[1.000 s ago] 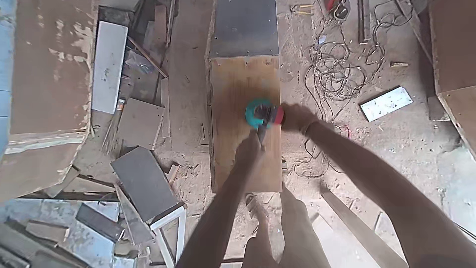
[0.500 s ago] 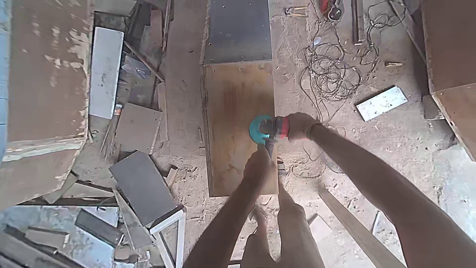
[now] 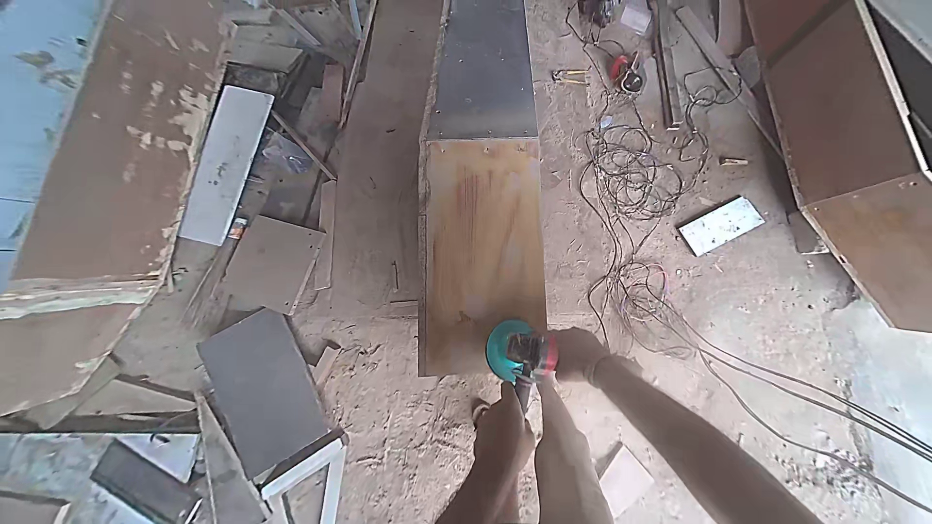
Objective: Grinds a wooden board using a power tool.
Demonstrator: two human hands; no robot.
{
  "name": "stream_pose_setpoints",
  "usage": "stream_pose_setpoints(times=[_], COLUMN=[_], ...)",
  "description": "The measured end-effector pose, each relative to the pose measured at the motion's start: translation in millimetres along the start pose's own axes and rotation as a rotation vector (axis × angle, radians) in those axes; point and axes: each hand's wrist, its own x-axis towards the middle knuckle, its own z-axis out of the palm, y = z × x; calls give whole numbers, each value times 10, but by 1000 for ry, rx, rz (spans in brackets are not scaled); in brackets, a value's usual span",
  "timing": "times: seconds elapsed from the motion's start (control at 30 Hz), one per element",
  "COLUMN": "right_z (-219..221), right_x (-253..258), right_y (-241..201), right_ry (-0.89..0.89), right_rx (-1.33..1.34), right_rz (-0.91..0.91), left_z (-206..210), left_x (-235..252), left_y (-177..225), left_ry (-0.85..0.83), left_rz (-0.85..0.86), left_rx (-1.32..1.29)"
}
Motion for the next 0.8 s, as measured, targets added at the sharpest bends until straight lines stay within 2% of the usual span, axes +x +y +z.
stream_pose_setpoints(times=[0.13, 0.23, 0.3, 0.37, 0.47, 0.6, 0.67, 0.73, 0.8], right_z=[411, 315, -40, -590, -1588, -2797, -3177, -3395, -3453], right_x=[-29, 120, 271, 395, 558, 963, 1285, 1491, 1477], right_y=[-318, -498, -601, -668, -710, -632, -556, -547, -642], right_ry=[10, 70, 102, 158, 267, 368, 406, 374, 311], right_rx=[70, 42, 14, -1, -41, -65, -70, -119, -117], right_rz=[36, 33, 20, 21, 14, -6, -46, -83, -125], left_z=[148, -36, -337, -773, -1624, -2796, -3241, -3480, -3613], left_x=[-44, 65, 222, 459, 837, 1084, 1108, 1104, 1025], left_y=[-448, -610, -583, -443, -95, 449, 596, 642, 644], left_ry=[29, 67, 112, 184, 266, 325, 320, 282, 212], left_rz=[-57, -61, -52, -11, 80, 175, 198, 183, 142], left_rx=[50, 21, -12, -51, -97, -63, -47, -41, -53])
